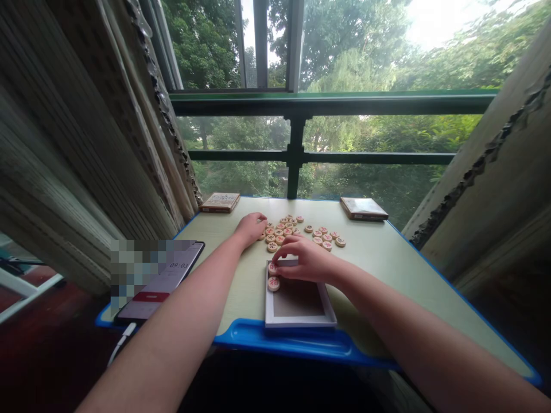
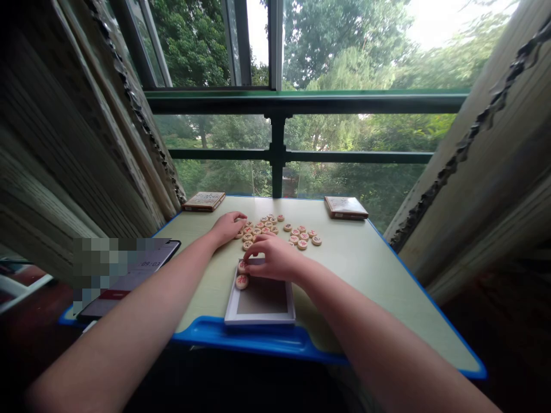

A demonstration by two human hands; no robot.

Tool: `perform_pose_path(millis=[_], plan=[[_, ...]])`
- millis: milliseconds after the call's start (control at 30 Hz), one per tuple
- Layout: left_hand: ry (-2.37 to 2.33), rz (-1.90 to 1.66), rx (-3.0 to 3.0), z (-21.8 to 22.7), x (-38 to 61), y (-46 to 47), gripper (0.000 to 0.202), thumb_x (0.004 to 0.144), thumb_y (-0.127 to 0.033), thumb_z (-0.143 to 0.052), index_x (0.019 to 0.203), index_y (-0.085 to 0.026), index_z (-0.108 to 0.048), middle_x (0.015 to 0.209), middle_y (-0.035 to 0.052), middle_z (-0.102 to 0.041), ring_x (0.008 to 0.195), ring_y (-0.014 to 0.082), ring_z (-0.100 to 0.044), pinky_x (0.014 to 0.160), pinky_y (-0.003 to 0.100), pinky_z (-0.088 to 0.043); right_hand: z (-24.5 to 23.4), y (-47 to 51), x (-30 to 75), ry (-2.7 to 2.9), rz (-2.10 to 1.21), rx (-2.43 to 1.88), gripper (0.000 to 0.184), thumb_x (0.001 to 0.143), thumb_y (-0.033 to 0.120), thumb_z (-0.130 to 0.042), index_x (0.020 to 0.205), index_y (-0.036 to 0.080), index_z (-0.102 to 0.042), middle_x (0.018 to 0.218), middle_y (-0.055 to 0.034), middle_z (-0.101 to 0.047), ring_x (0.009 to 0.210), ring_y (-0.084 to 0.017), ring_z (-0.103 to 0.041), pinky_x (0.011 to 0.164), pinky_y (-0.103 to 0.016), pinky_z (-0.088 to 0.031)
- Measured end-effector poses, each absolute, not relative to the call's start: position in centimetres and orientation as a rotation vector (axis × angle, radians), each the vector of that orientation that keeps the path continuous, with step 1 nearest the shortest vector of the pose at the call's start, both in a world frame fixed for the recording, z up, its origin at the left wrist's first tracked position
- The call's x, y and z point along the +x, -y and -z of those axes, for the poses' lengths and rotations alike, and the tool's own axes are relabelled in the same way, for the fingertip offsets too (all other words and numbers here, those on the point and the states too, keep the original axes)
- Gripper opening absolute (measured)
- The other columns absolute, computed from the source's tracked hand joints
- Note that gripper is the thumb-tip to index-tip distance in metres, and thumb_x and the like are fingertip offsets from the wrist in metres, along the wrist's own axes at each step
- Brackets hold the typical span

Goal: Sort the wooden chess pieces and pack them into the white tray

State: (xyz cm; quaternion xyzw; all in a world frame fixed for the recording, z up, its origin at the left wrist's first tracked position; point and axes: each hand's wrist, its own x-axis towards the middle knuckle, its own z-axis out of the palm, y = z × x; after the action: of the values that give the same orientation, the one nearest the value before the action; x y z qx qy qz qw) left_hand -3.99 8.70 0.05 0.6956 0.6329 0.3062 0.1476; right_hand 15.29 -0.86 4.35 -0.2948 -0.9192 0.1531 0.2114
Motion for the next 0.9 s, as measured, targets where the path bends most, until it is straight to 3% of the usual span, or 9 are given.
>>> perform_pose_path(millis=[167,333,467,533,633,767,900], plan=[[-1.78,-0.899,1.97,-0.1,-3.9,-8.4,0.028,0.079,-0.031,-0.048,0.099,-0.017,-0.063,0.105,0.0068,-0.067,0.095,0.019,-0.06,0.088,0.028,-0.044,-4.8,0.9,15.6,2.531,-0.452,-0.831,0.025,0.074,0.036,-0.065,0.09,0.018,-0.07,0.086,-0.0059,-0.06,0.083,-0.017,-0.055,0.075,-0.029,-0.043],[-1.761,-0.912,1.963,-0.3,-3.7,-8.1,0.029,0.079,-0.03,-0.048,0.099,-0.016,-0.063,0.104,0.0081,-0.067,0.095,0.0205,-0.06,0.087,0.031,-0.045,-4.6,0.8,15.8,2.485,-0.428,-0.891,0.02,0.074,0.03,-0.064,0.088,0.018,-0.07,0.087,-0.0057,-0.061,0.08,-0.017,-0.056,0.072,-0.028,-0.044],[-1.849,-1.042,1.985,-0.7,-3.8,-8.0,0.026,0.078,-0.024,-0.047,0.095,-0.017,-0.065,0.111,0.0076,-0.064,0.105,0.021,-0.056,0.093,0.031,-0.041,-4.9,-1.0,17.5,2.259,-0.22,-0.98,0.016,0.078,0.026,-0.057,0.078,0.017,-0.069,0.081,-0.0061,-0.062,0.078,-0.017,-0.056,0.072,-0.029,-0.043],[-1.916,-1.095,1.989,-1.0,-4.1,-8.1,0.026,0.076,-0.022,-0.047,0.093,-0.016,-0.066,0.112,0.0082,-0.063,0.107,0.0215,-0.054,0.095,0.031,-0.04,-5.9,-2.1,19.2,1.949,-0.089,-1.147,0.019,0.08,0.029,-0.054,0.084,0.017,-0.068,0.086,-0.0075,-0.062,0.078,-0.018,-0.055,0.073,-0.031,-0.043],[-1.947,-1.061,2.016,-1.4,-4.2,-8.0,0.027,0.075,-0.026,-0.049,0.093,-0.016,-0.066,0.103,0.0078,-0.066,0.099,0.0224,-0.056,0.09,0.032,-0.043,-7.9,-3.1,21.9,1.613,-0.037,-1.307,0.027,0.085,0.03,-0.044,0.1,0.018,-0.063,0.094,-0.01,-0.061,0.08,-0.019,-0.056,0.073,-0.032,-0.043],[-1.889,-1.021,2.136,-1.8,-3.4,-7.0,0.026,0.074,-0.031,-0.051,0.086,-0.017,-0.069,0.095,0.0071,-0.067,0.089,0.0209,-0.057,0.085,0.031,-0.044,-7.9,-2.5,23.7,1.714,-0.234,-1.402,0.025,0.08,0.033,-0.052,0.091,0.016,-0.065,0.082,-0.0077,-0.064,0.073,-0.019,-0.056,0.067,-0.032,-0.044],[-1.755,-0.985,2.226,-2.0,-2.4,-5.8,0.026,0.074,-0.034,-0.052,0.083,-0.018,-0.07,0.087,0.0054,-0.068,0.083,0.0195,-0.057,0.08,0.03,-0.046,-4.8,-1.8,24.4,1.751,-0.014,-1.455,0.025,0.077,0.03,-0.052,0.09,0.015,-0.067,0.082,-0.0084,-0.061,0.084,-0.022,-0.055,0.081,-0.035,-0.042]])
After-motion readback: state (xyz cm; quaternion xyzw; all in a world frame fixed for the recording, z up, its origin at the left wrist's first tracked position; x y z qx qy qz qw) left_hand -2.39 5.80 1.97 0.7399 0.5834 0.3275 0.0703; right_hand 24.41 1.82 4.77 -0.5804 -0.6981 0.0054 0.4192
